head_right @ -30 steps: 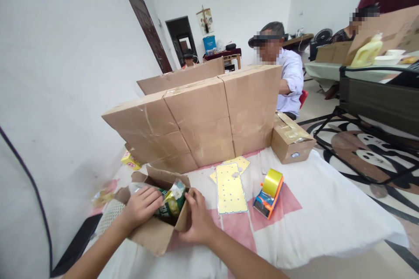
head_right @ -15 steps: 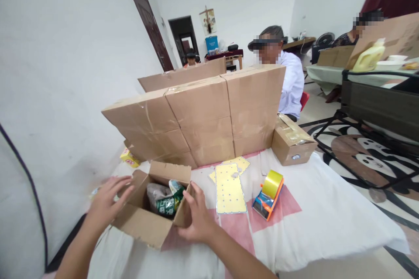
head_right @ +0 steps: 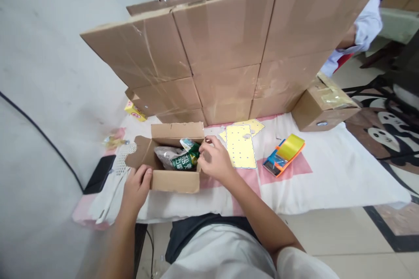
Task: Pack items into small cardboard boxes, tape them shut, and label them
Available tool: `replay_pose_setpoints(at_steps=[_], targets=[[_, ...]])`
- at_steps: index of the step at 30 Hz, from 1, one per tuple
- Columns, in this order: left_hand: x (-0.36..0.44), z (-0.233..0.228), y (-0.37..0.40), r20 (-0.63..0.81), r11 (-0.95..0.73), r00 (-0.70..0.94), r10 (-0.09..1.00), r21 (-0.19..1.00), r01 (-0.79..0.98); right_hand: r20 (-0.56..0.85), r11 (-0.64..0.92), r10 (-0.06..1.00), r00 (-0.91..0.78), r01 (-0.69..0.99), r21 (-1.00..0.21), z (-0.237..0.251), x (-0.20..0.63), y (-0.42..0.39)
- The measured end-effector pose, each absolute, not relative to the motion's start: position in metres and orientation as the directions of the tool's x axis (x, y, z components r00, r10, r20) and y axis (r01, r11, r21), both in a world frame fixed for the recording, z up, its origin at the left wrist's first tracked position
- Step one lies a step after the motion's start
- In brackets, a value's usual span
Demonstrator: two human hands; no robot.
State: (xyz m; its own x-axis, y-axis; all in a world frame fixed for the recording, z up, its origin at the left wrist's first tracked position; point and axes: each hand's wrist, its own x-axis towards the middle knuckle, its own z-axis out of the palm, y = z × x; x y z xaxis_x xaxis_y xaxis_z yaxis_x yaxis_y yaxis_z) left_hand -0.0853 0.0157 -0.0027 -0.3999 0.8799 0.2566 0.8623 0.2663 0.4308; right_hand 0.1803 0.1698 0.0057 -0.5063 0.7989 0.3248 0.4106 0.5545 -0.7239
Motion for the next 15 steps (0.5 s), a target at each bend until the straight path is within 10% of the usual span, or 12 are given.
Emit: replay_pose_setpoints(at_steps=[9,15], targets=[[-0.08,-0.011,0.01,0.262,0.276,-0.425,0.866,0.459,0.844,-0.364,0.65,0.666,-0.651,0.746,-0.144,0.095,0.149,0.184],[-0.085,-0.022,0.019,0.492,0.039,-0.272,0.827,0.431,0.901,-0.323,0.673,0.5,-0.804,0.595,-0.439,0.085,0.17,0.199]])
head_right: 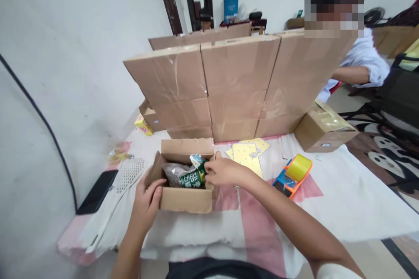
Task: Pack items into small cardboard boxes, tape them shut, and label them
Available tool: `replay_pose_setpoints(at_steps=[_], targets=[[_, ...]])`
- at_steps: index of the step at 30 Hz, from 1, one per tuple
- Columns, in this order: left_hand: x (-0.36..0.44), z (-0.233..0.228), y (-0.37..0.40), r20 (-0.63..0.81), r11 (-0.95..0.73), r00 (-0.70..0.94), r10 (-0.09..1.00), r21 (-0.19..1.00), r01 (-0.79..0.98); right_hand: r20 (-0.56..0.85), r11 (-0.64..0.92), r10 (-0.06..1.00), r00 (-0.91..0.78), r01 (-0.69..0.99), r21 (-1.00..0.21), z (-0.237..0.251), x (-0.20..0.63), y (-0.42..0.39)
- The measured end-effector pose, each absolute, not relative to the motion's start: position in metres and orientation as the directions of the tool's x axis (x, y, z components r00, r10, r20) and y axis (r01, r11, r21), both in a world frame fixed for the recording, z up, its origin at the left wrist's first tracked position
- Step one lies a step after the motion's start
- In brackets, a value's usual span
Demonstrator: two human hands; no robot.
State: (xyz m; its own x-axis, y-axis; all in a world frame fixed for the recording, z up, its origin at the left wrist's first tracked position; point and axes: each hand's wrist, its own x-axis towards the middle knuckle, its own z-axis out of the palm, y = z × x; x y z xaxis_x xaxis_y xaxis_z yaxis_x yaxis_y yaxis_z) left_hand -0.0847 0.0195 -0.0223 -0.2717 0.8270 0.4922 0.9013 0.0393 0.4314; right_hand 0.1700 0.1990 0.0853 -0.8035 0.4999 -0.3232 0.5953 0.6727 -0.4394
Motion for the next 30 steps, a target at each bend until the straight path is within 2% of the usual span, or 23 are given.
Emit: replay_pose_setpoints(at_steps=[2,5,9,12,17,19,22,25,27,30], targets=[[-0.087,-0.026,0.023,0.575,-0.082,-0.157,0.803,0.367,0.927,-0.237,0.676,0.483,-0.843,0.53,-0.512,0.074,0.182,0.199],[-0.093,-0.027,0.025,0.612,-0.186,-0.03,0.791,0.288,0.939,-0.138,0.679,0.536,-0.833,0.523,-0.516,0.061,0.195,0.193],[-0.099,-0.026,0.021,0.596,-0.226,0.067,0.8,0.196,0.954,-0.047,0.673,0.596,-0.801,0.531,-0.515,0.051,0.204,0.187],[-0.103,-0.032,0.016,0.584,-0.277,0.138,0.8,0.155,0.948,0.087,0.679,0.618,-0.781,0.476,-0.559,0.034,0.207,0.19],[-0.113,-0.041,0.011,0.615,-0.263,0.163,0.771,0.075,0.962,0.334,0.639,0.666,-0.667,0.28,-0.717,-0.018,0.201,0.194],[-0.118,-0.039,0.01,0.605,-0.247,0.136,0.784,0.104,0.963,0.407,0.608,0.675,-0.615,0.151,-0.78,-0.033,0.197,0.193],[-0.123,-0.033,0.008,0.623,-0.269,0.109,0.775,0.169,0.948,0.504,0.607,0.628,-0.593,-0.032,-0.794,-0.041,0.196,0.191],[-0.126,-0.031,0.011,0.677,-0.275,0.041,0.735,0.242,0.931,0.478,0.579,0.604,-0.638,-0.061,-0.813,-0.039,0.202,0.192],[-0.129,-0.032,0.018,0.673,-0.2,-0.099,0.733,0.352,0.915,0.444,0.556,0.608,-0.659,-0.047,-0.83,-0.039,0.205,0.193],[-0.129,-0.028,0.038,0.565,0.028,-0.42,0.71,0.573,0.819,0.449,0.553,0.594,-0.667,-0.067,-0.83,-0.042,0.207,0.19]])
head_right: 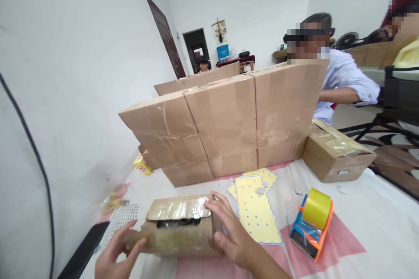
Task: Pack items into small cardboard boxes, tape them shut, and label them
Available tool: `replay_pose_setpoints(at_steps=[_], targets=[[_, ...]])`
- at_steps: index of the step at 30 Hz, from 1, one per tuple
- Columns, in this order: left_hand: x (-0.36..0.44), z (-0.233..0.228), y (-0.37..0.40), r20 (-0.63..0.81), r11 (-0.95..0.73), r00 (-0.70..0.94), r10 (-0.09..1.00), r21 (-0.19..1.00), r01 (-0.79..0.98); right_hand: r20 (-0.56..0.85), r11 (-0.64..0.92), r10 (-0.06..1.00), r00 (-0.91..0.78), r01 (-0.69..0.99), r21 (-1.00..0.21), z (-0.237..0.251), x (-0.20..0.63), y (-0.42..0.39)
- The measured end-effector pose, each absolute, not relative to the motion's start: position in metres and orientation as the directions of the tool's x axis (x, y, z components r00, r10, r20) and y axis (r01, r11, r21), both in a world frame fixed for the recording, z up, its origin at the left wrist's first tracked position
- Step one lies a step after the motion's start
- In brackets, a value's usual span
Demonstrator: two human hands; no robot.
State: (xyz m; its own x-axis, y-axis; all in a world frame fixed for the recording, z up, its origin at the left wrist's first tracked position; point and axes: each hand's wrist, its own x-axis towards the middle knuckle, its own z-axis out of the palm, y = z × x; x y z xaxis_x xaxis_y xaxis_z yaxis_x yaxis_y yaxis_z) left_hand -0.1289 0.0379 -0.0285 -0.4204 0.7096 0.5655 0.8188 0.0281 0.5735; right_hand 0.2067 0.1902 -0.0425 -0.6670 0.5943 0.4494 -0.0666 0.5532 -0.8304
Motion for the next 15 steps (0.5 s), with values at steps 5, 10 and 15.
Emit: replay_pose_setpoints(at_steps=[5,10,15], targets=[[-0.115,-0.02,0.067,0.487,0.039,-0.421,0.765,0.618,0.785,0.391,0.511,0.657,-0.645,-0.001,-0.86,-0.044,0.204,0.186],[-0.097,-0.03,0.062,0.654,0.019,-0.229,0.721,0.311,0.95,0.407,0.534,0.667,-0.624,0.019,-0.845,-0.04,0.203,0.187],[-0.091,-0.045,0.055,0.751,-0.145,-0.071,0.657,0.218,0.965,0.462,0.596,0.634,-0.619,0.012,-0.803,-0.045,0.201,0.189]])
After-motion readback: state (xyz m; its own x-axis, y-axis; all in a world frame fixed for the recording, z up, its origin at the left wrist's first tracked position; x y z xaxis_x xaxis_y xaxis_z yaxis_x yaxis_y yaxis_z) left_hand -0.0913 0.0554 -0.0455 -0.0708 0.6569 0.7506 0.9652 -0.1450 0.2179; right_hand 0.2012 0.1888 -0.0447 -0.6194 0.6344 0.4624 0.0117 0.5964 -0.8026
